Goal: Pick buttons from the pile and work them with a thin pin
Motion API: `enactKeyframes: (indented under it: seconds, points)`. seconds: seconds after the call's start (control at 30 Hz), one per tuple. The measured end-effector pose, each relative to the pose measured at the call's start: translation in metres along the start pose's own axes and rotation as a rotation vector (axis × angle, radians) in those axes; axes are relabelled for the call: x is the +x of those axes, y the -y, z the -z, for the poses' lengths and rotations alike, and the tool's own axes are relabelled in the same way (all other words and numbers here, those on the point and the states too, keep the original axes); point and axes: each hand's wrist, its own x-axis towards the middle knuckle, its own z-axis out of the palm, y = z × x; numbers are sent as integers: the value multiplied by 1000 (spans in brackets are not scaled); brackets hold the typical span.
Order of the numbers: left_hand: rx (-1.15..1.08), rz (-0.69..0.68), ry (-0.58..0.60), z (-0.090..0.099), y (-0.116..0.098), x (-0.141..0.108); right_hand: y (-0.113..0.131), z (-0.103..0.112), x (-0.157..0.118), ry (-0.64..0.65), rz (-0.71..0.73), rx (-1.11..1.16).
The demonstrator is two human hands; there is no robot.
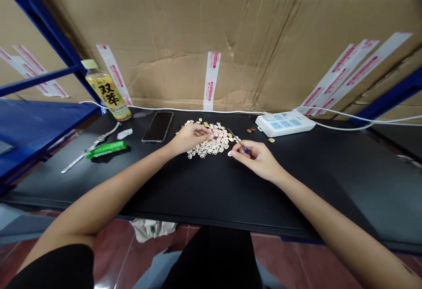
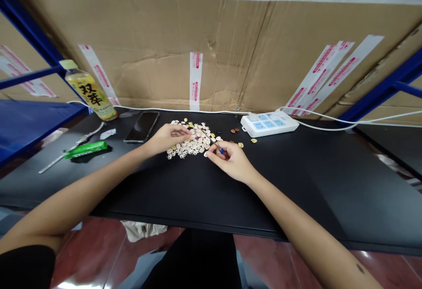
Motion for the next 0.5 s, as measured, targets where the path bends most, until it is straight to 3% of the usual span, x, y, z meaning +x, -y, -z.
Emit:
enactKeyframes:
  seconds: [0.13,0.2,0.27,0.37,0.43,0.5]
  points:
    - [146,-81,-125,-1,0,-2,-2,1,1,-22,-8,-11]
    - [192,-173,-91,-5,-6,-9,-4,2,2,-53,-25,-4]
    - [288,-287,43,-12,-13,-18,-6,4,5,-103,-50,9]
    - [440,-430,360,-29,-20,-35,-10,9,11,-170,-63,-23]
    - [464,-498,459,-40,-20,-43,-13,11,16,-174,-60,-65]
    - [478,-589,473,-49,-18,-47,-15,11,23,-142,-65,-103]
